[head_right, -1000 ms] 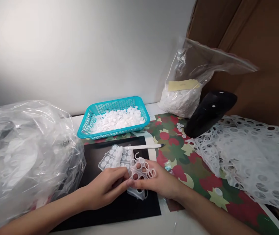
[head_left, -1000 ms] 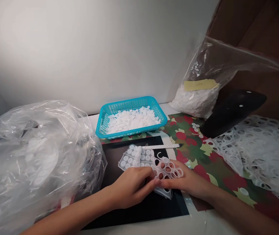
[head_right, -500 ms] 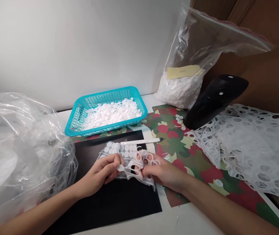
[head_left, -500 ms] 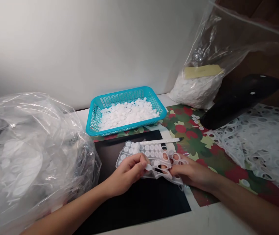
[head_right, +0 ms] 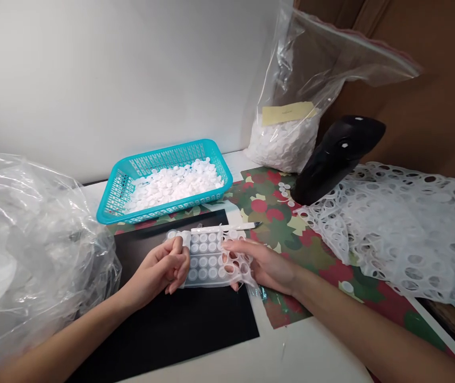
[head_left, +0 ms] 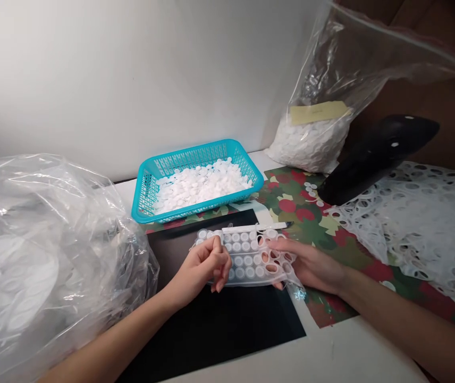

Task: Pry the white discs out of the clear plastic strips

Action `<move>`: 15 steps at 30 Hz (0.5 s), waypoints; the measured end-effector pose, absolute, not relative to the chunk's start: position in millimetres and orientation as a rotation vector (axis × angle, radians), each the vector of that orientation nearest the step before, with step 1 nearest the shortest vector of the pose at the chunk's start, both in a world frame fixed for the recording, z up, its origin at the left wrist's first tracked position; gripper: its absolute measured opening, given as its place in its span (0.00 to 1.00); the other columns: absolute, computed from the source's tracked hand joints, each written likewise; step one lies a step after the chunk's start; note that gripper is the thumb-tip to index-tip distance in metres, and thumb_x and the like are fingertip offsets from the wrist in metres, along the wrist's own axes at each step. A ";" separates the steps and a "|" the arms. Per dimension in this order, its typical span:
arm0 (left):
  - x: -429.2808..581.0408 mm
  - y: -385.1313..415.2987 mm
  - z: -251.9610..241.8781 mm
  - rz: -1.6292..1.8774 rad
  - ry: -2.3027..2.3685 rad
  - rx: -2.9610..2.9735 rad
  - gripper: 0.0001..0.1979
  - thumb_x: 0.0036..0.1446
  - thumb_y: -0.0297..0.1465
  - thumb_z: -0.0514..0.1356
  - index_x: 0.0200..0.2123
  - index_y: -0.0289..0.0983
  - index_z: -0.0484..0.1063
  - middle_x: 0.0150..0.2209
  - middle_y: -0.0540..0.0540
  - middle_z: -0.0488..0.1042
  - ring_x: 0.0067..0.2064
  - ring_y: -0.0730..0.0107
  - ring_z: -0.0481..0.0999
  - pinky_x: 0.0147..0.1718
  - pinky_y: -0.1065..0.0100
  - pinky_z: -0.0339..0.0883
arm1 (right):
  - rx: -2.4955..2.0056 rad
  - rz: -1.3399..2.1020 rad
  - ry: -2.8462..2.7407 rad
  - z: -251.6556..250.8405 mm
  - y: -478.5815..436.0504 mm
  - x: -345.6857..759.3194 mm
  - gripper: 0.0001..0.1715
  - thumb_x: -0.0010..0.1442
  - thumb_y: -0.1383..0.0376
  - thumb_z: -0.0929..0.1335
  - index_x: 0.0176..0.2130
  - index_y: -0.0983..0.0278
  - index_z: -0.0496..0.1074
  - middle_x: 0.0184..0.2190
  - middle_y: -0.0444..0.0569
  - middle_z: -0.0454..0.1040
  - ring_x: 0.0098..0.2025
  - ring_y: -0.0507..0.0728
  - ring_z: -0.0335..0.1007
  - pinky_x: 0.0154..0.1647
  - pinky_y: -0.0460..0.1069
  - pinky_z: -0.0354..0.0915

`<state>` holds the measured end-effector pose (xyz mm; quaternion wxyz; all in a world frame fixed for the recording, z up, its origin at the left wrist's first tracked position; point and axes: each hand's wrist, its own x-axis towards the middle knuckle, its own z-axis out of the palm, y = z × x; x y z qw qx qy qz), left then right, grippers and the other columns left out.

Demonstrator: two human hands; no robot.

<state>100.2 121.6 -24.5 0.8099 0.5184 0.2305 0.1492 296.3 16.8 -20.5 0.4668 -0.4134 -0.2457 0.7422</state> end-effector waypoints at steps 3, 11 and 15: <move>98.9 120.6 -25.1 0.325 0.497 1.105 0.05 0.55 0.25 0.52 0.31 0.39 0.56 0.20 0.57 0.66 0.15 0.82 0.61 0.13 0.81 0.51 | -1.202 1.749 -0.841 -15.8 15.3 302.3 0.17 0.51 0.60 0.74 0.37 0.63 0.66 0.25 0.40 0.66 0.21 0.47 0.62 0.20 0.42 0.61; 99.2 119.5 -22.6 0.347 0.536 1.043 0.07 0.49 0.25 0.49 0.20 0.36 0.58 0.18 0.55 0.54 0.18 0.80 0.54 0.11 0.80 0.51 | -1.417 1.695 -1.029 -16.4 11.6 323.7 0.21 0.52 0.60 0.74 0.43 0.61 0.65 0.24 0.39 0.69 0.17 0.47 0.64 0.15 0.41 0.60; 93.4 112.3 -23.7 0.316 0.571 1.205 0.07 0.46 0.24 0.48 0.20 0.35 0.62 0.18 0.55 0.53 0.18 0.80 0.52 0.12 0.80 0.53 | -1.348 1.713 -0.979 -18.8 13.2 321.8 0.19 0.51 0.62 0.75 0.40 0.61 0.67 0.25 0.39 0.70 0.20 0.47 0.66 0.18 0.41 0.62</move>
